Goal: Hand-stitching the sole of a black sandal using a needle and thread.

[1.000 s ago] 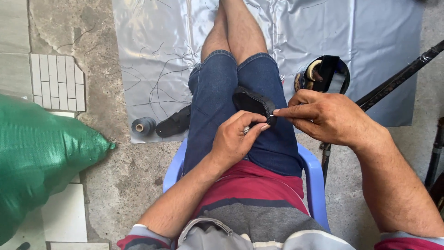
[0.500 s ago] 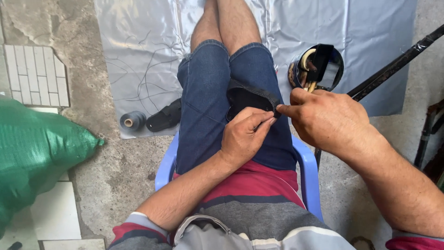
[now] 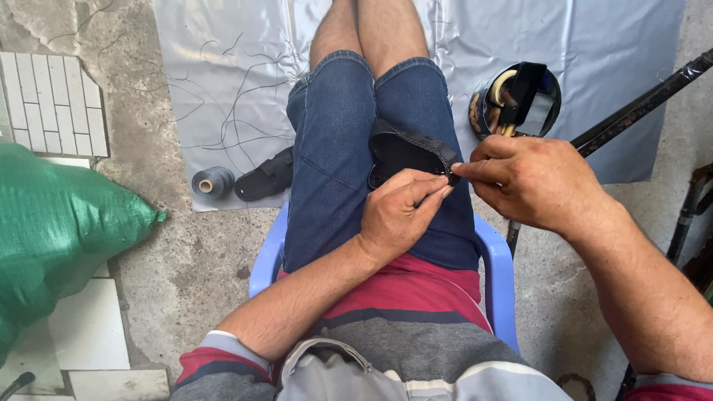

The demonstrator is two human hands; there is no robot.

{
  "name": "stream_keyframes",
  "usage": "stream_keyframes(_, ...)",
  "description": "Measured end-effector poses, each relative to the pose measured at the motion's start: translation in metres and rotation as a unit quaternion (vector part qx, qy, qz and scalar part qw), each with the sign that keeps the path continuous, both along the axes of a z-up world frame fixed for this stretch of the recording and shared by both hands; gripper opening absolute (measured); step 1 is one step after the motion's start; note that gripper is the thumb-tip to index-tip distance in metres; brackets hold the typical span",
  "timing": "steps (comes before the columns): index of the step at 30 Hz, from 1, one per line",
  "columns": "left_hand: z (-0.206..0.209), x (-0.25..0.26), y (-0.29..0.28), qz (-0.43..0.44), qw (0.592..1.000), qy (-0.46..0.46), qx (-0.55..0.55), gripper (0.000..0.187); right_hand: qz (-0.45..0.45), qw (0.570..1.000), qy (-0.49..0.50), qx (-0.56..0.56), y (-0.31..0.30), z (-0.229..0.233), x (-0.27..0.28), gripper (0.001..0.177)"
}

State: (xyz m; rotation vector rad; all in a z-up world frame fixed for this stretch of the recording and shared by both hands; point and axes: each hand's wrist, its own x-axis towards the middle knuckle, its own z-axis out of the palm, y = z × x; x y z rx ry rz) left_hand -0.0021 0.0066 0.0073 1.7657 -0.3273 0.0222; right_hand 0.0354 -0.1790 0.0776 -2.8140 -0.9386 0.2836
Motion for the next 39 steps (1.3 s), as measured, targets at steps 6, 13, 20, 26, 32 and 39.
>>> stream_keyframes(6,0.014,0.003,0.015,-0.039,0.998,-0.051,0.028,0.010,-0.039,0.997,0.036,-0.056,0.017,0.010,-0.014,0.026)
stream_keyframes(13,0.038,0.012,0.066,-0.290,0.921,0.026,0.259,0.015,-0.070,0.975,0.171,-0.120,0.043,0.029,-0.057,0.038)
stream_keyframes(20,0.056,0.030,0.063,-0.289,0.905,0.299,-0.092,0.008,-0.094,0.989,0.108,-0.022,0.028,0.017,-0.051,0.031)
stream_keyframes(26,0.041,0.020,0.039,-0.202,0.940,0.269,0.062,0.018,-0.112,0.990,0.085,0.016,0.021,0.008,-0.056,0.029)
stream_keyframes(32,0.057,0.025,0.033,-0.255,0.918,0.212,0.219,0.035,-0.133,0.987,0.080,0.033,0.022,0.005,-0.061,0.030)
stream_keyframes(39,0.016,0.035,0.034,-0.294,0.873,0.390,-0.018,0.032,-0.123,0.941,0.233,-0.214,0.018,0.060,-0.051,0.045)
